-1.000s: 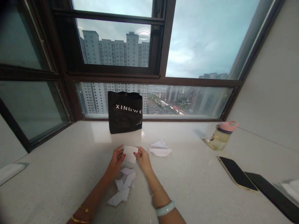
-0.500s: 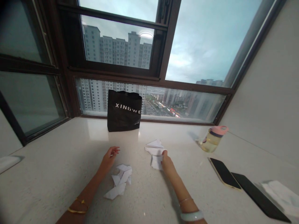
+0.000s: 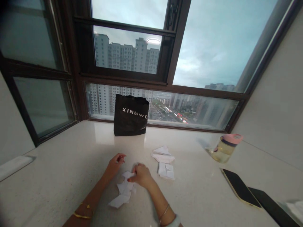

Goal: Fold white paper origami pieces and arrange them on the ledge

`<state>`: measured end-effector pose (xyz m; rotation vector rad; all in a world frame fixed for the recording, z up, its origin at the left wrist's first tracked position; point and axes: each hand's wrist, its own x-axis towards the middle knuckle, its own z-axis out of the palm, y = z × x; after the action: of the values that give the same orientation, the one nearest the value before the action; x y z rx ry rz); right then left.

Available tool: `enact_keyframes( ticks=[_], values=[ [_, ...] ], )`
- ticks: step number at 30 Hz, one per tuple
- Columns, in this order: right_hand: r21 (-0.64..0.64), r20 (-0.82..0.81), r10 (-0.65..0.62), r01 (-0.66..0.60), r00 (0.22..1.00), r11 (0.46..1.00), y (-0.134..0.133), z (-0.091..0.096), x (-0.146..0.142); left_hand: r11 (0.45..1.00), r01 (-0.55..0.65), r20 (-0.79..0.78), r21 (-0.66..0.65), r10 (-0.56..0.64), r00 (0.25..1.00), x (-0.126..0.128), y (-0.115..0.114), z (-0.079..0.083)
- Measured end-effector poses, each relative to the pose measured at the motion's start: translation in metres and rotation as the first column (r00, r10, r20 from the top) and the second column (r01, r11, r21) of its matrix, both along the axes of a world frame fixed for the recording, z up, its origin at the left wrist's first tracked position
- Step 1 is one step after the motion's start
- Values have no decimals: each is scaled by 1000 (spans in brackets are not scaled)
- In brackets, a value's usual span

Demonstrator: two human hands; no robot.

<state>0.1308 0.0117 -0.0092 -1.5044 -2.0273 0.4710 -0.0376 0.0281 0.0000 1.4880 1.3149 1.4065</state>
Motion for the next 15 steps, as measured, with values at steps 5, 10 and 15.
enact_keyframes(
  ticks=[5,10,15],
  values=[
    [-75,-471,-24,-13,882,997,19,-14,-8,998,61,120,-14,-59,991,-1,3,2],
    [-29,-651,138,-206,747,978,14,-10,-9,961,276,89,-39,-271,958,6,-1,2],
    [-8,-784,79,-137,616,991,8,-6,-15,966,242,33,-87,-240,970,10,-1,0]
  ],
)
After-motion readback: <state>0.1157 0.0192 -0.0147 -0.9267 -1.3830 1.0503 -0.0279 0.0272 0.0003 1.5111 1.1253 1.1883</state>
